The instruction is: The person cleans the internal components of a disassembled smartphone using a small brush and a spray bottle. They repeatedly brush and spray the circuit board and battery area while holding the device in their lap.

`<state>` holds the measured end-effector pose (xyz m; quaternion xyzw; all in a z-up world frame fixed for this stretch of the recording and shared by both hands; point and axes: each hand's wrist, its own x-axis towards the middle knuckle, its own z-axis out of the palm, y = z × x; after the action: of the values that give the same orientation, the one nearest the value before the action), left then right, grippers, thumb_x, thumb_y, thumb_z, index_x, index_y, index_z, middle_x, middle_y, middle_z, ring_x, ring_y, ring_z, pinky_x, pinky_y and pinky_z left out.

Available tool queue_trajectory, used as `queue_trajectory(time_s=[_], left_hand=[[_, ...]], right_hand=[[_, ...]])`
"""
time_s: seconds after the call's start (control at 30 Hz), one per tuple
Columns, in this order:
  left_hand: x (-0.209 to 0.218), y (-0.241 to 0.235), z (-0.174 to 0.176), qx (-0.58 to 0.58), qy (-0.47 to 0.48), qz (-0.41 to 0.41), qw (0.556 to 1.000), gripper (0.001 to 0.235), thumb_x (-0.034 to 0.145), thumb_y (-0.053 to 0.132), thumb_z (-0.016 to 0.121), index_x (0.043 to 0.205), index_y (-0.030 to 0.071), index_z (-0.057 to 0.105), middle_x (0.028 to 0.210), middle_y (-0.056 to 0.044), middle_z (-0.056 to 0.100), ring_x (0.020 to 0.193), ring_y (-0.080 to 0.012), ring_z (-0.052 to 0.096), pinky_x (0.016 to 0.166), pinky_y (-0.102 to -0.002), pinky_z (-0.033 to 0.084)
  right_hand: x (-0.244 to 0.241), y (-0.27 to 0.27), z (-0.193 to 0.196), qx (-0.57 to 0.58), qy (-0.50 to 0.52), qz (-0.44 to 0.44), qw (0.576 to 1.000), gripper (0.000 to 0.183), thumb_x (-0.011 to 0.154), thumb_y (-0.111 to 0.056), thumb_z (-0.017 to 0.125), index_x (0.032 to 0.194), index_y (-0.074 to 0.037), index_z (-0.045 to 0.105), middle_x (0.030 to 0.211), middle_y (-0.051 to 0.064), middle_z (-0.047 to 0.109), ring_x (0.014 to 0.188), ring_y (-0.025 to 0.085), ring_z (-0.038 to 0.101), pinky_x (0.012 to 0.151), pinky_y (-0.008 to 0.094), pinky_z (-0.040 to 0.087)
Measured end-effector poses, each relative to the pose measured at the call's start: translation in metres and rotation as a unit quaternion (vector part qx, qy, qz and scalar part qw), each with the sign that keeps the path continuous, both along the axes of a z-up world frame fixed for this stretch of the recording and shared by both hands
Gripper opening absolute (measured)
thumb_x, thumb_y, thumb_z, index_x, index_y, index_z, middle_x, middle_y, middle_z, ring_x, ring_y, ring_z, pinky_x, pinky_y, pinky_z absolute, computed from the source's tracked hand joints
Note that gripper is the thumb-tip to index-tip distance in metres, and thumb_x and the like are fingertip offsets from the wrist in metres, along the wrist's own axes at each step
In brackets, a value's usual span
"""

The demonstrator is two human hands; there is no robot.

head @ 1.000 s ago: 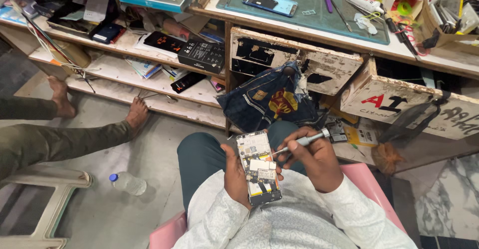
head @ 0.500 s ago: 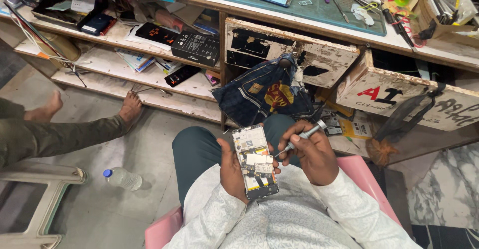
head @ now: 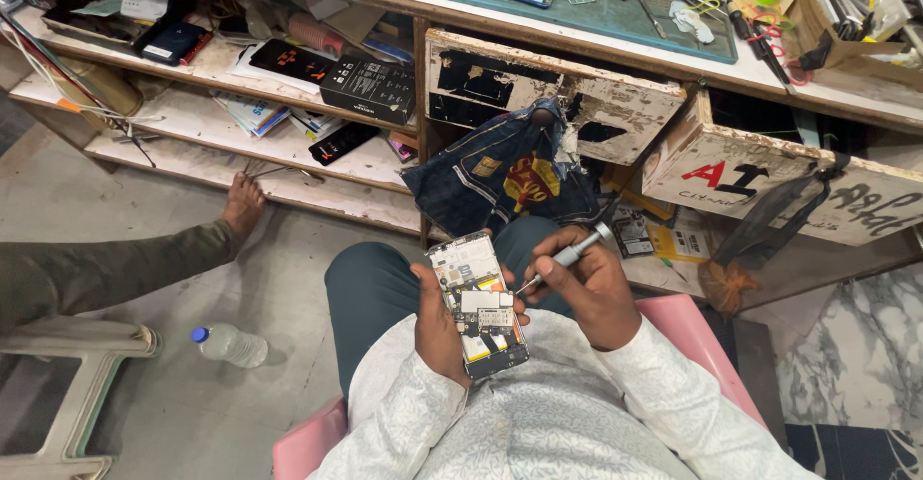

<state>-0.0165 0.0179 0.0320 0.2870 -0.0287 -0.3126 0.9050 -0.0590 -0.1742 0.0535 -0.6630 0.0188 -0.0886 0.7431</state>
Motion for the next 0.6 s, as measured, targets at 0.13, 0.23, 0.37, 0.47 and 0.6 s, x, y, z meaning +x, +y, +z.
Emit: queue_trajectory(time_s=[0.13, 0.23, 0.37, 0.47, 0.6], left_hand=[[0.0, -0.001, -0.001, -0.023, 0.002, -0.002, 1.0, 0.094, 0.093, 0.078, 0.02, 0.153, 0.01, 0.043, 0.1, -0.014, 0.067, 0.077, -0.0267, 0.072, 0.068, -0.041, 0.064], [0.001, -0.005, -0.001, -0.033, 0.003, -0.006, 0.999, 0.094, 0.093, 0.077, 0.021, 0.152, 0.009, 0.045, 0.099, -0.014, 0.067, 0.077, -0.026, 0.072, 0.07, -0.042, 0.064], [0.001, -0.005, -0.001, -0.037, 0.011, -0.007, 0.999, 0.092, 0.094, 0.076, 0.021, 0.149, 0.007, 0.047, 0.098, -0.016, 0.068, 0.076, -0.0266, 0.071, 0.069, -0.042, 0.064], [-0.001, -0.007, -0.002, -0.036, 0.013, -0.029, 0.999, 0.093, 0.094, 0.077, 0.018, 0.148, 0.007, 0.048, 0.097, -0.017, 0.069, 0.074, -0.0271, 0.072, 0.066, -0.041, 0.063], [-0.002, -0.008, -0.001, -0.012, 0.019, -0.046, 0.999, 0.094, 0.093, 0.077, 0.015, 0.148, 0.008, 0.048, 0.096, -0.019, 0.07, 0.073, -0.0275, 0.072, 0.065, -0.041, 0.063]], right_hand=[[0.0, -0.001, -0.003, -0.005, -0.01, -0.005, 1.0, 0.027, 0.102, -0.026, 0.063, 0.108, -0.001, 0.06, 0.084, 0.008, 0.067, 0.073, 0.017, 0.068, 0.066, 0.031, 0.059], [0.003, -0.008, 0.001, -0.026, -0.011, -0.032, 0.999, 0.031, 0.106, -0.034, 0.057, 0.112, -0.004, 0.061, 0.076, 0.005, 0.062, 0.066, 0.014, 0.063, 0.062, 0.028, 0.053], [0.017, -0.045, 0.022, -0.238, 0.02, -0.155, 0.959, 0.034, 0.104, -0.036, 0.055, 0.12, -0.008, 0.064, 0.074, 0.004, 0.052, 0.062, 0.014, 0.047, 0.056, 0.03, 0.039], [0.049, -0.104, 0.046, -0.422, -0.154, -0.224, 0.865, 0.033, 0.115, -0.033, 0.052, 0.128, -0.003, 0.06, 0.107, 0.011, 0.068, 0.095, 0.027, 0.066, 0.083, 0.038, 0.052], [0.091, -0.196, 0.076, -0.501, -0.099, -0.337, 0.791, 0.027, 0.116, -0.027, 0.05, 0.129, -0.005, 0.06, 0.105, 0.022, 0.068, 0.098, 0.039, 0.067, 0.086, 0.046, 0.05]])
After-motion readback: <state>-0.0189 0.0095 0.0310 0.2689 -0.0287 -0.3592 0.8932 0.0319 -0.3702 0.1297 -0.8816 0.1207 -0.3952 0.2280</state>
